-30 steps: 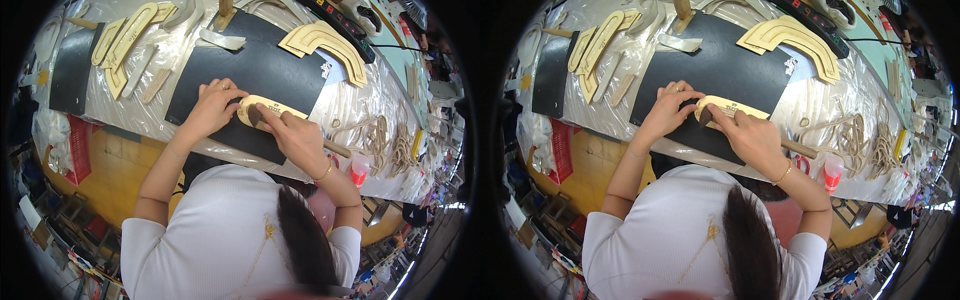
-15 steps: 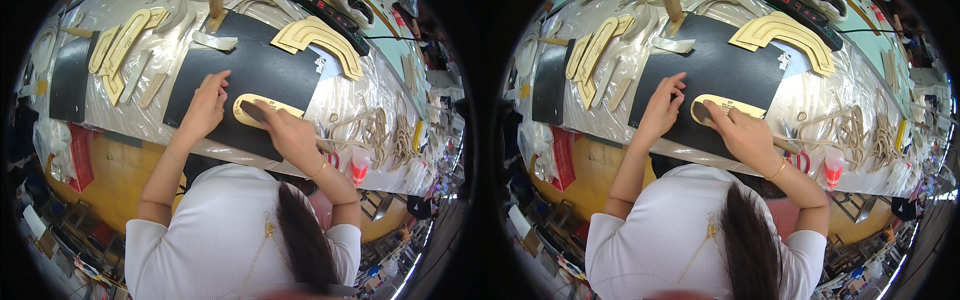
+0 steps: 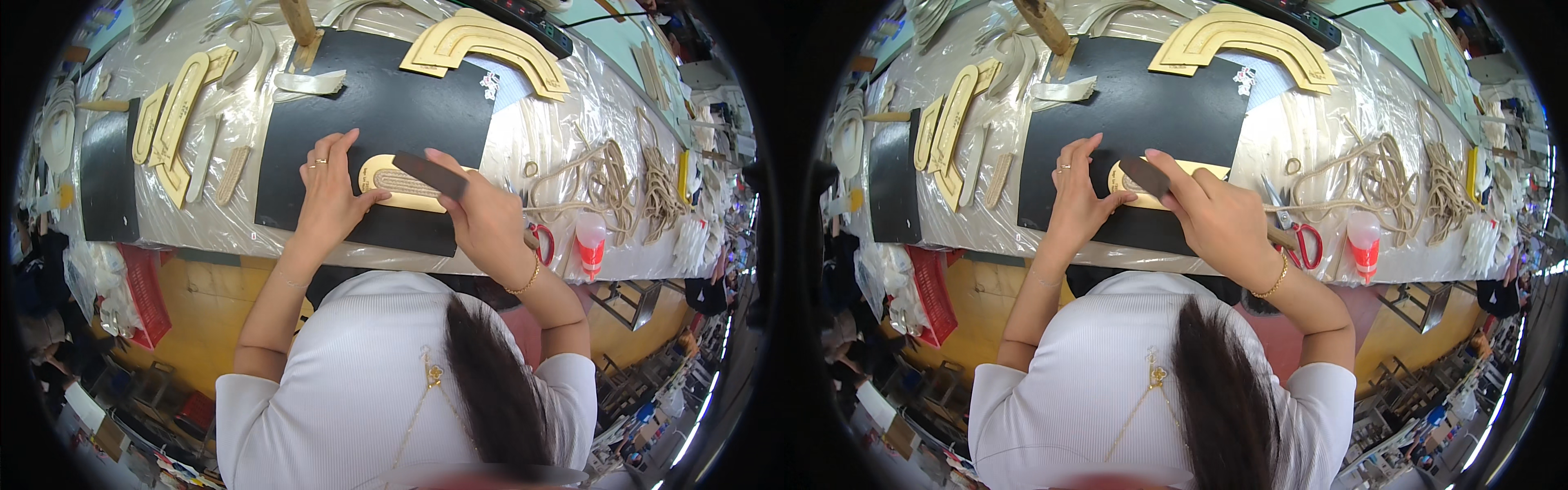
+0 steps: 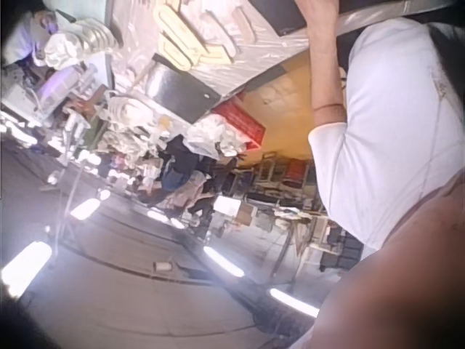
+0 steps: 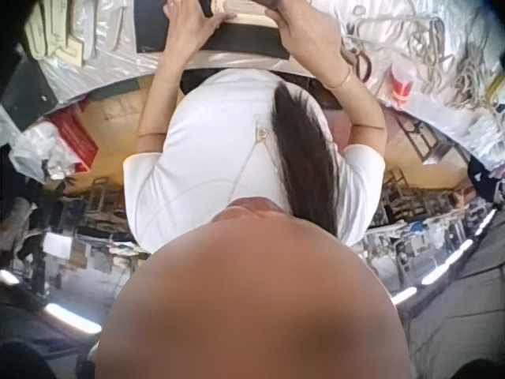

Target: The person assembles U-shaped wooden parts by applying glue, inserting a cord, and trimming excess with scissors. They repeat this process for multiple parts, using a hammer to press the cord into place and ensuring alignment.

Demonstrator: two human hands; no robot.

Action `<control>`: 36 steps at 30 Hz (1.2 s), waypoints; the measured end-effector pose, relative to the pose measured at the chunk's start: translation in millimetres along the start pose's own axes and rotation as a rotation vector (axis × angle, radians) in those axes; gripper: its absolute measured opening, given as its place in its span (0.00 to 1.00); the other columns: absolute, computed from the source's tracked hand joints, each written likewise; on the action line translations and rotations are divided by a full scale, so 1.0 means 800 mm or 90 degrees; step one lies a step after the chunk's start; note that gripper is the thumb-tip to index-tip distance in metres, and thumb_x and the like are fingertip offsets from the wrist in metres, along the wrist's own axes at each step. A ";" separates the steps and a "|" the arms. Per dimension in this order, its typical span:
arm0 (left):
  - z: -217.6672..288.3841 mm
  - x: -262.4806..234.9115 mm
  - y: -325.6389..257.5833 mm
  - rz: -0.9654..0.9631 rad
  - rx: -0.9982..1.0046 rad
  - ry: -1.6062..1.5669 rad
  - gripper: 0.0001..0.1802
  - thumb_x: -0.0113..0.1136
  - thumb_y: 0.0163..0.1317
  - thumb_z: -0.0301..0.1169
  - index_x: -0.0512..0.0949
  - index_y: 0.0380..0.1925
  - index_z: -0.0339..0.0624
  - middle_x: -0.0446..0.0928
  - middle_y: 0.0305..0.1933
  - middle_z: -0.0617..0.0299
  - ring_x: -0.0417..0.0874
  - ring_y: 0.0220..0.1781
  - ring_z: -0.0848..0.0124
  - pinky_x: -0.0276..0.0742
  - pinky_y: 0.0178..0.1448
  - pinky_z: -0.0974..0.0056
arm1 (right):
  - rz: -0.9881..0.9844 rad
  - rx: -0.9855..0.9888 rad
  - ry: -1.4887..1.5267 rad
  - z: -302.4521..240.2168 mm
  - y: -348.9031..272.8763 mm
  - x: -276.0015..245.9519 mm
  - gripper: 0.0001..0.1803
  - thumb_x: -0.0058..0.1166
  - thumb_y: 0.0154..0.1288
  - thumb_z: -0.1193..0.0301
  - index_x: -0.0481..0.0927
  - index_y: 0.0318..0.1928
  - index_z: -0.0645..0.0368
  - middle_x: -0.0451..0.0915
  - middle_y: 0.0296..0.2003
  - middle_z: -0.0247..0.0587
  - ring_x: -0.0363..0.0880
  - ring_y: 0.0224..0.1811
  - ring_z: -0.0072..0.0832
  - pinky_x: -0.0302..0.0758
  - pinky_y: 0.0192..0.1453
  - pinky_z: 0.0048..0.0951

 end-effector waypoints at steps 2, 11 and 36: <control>-0.003 0.000 0.002 0.009 -0.036 0.031 0.55 0.84 0.41 0.35 0.62 0.70 0.42 0.64 0.67 0.50 0.67 0.66 0.53 0.62 0.69 0.49 | -0.056 0.018 -0.030 0.004 -0.007 0.011 0.24 0.56 0.71 0.60 0.76 0.66 0.43 0.78 0.24 0.33 0.79 0.21 0.32 0.74 0.22 0.31; 0.009 -0.018 0.001 0.074 -0.063 0.128 0.59 0.86 0.40 0.40 0.61 0.71 0.43 0.57 0.72 0.51 0.58 0.71 0.49 0.56 0.70 0.45 | -0.022 0.017 -0.071 0.008 -0.032 -0.008 0.26 0.58 0.70 0.62 0.74 0.68 0.43 0.78 0.25 0.33 0.79 0.21 0.30 0.74 0.22 0.31; 0.067 0.043 0.002 -0.107 0.093 0.122 0.30 0.76 0.52 0.32 0.77 0.55 0.42 0.69 0.59 0.54 0.68 0.61 0.55 0.61 0.64 0.51 | 0.037 0.116 -0.073 0.056 -0.073 -0.022 0.28 0.60 0.67 0.62 0.75 0.68 0.39 0.74 0.24 0.35 0.75 0.17 0.34 0.73 0.22 0.34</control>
Point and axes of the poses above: each hand's wrist, its own y-axis towards the middle knuckle, its own x-axis out of the palm, z = x × y, the point moved 10 cm from there along y, towards the middle knuckle
